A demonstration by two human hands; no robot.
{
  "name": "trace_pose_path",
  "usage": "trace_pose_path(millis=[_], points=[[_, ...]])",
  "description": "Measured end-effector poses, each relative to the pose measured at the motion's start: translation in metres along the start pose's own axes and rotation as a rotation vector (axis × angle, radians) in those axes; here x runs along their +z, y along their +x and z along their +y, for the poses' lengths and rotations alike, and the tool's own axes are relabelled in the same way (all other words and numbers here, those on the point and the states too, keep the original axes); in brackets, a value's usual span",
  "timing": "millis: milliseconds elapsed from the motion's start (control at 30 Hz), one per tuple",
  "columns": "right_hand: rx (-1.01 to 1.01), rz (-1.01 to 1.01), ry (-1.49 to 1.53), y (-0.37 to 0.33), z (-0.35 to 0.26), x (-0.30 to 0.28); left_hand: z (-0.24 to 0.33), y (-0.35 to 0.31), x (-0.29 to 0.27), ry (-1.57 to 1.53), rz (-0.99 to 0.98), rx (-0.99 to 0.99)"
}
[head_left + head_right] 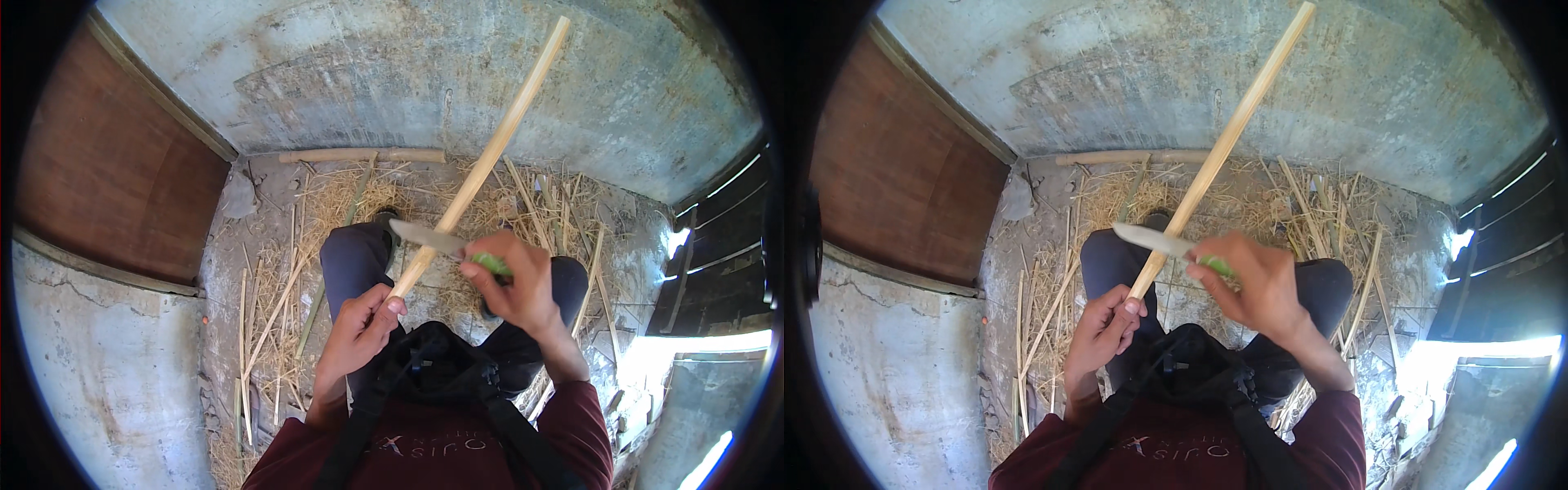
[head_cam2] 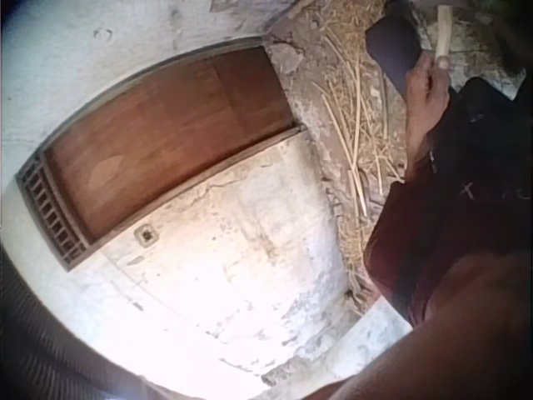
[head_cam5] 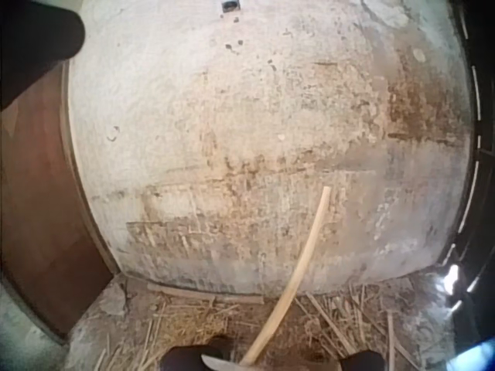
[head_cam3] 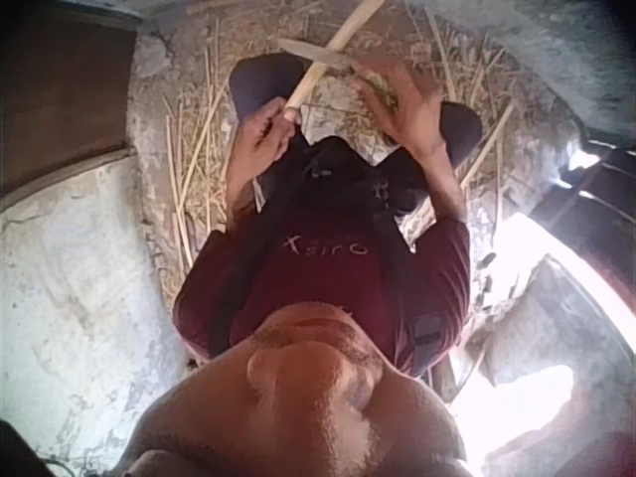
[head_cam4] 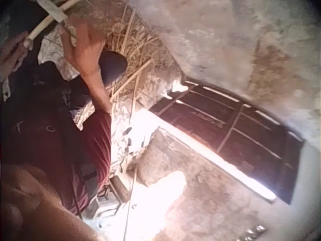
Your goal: The person shaves a long wooden pole using a knife held in the right hand. The person uses the knife to peel strips of wood from the surface of the pole while holding the pole with the left hand.
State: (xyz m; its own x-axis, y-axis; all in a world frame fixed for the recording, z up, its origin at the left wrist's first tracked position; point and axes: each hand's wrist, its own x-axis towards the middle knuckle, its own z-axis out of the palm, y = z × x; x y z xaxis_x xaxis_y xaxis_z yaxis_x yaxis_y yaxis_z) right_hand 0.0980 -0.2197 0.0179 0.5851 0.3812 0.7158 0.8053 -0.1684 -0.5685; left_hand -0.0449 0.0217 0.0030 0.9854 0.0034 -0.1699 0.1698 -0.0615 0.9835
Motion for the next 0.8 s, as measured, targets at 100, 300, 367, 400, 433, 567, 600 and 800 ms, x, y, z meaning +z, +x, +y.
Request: trace_pose_path(millis=[100, 300, 367, 400, 433, 567, 600, 800], points=[[-0.130, -0.077, -0.065, -0.007, -0.006, 0.004, 0.007, -0.003, 0.006, -0.015, -0.003, 0.014], [-0.229, -0.007, -0.104, -0.015, -0.010, 0.012, 0.009, -0.010, 0.006, -0.086, -0.080, 0.032], [-0.263, 0.009, -0.089, -0.016, -0.012, 0.015, 0.008, -0.011, 0.008, -0.135, -0.098, 0.025], [-0.287, 0.002, -0.087, -0.016, -0.014, 0.016, 0.008, -0.011, 0.010, -0.165, -0.099, 0.021], [-0.310, -0.005, -0.084, -0.015, -0.017, 0.017, 0.007, -0.012, 0.012, -0.195, -0.100, 0.017], [-0.330, -0.026, -0.095, -0.017, -0.021, 0.021, 0.008, -0.012, 0.015, -0.177, -0.092, 0.044], [-0.330, -0.018, -0.102, -0.017, -0.022, 0.022, 0.009, -0.012, 0.016, -0.171, -0.087, 0.053], [-0.321, 0.046, -0.104, -0.017, -0.021, 0.024, 0.007, -0.015, 0.018, -0.141, -0.070, 0.048]])
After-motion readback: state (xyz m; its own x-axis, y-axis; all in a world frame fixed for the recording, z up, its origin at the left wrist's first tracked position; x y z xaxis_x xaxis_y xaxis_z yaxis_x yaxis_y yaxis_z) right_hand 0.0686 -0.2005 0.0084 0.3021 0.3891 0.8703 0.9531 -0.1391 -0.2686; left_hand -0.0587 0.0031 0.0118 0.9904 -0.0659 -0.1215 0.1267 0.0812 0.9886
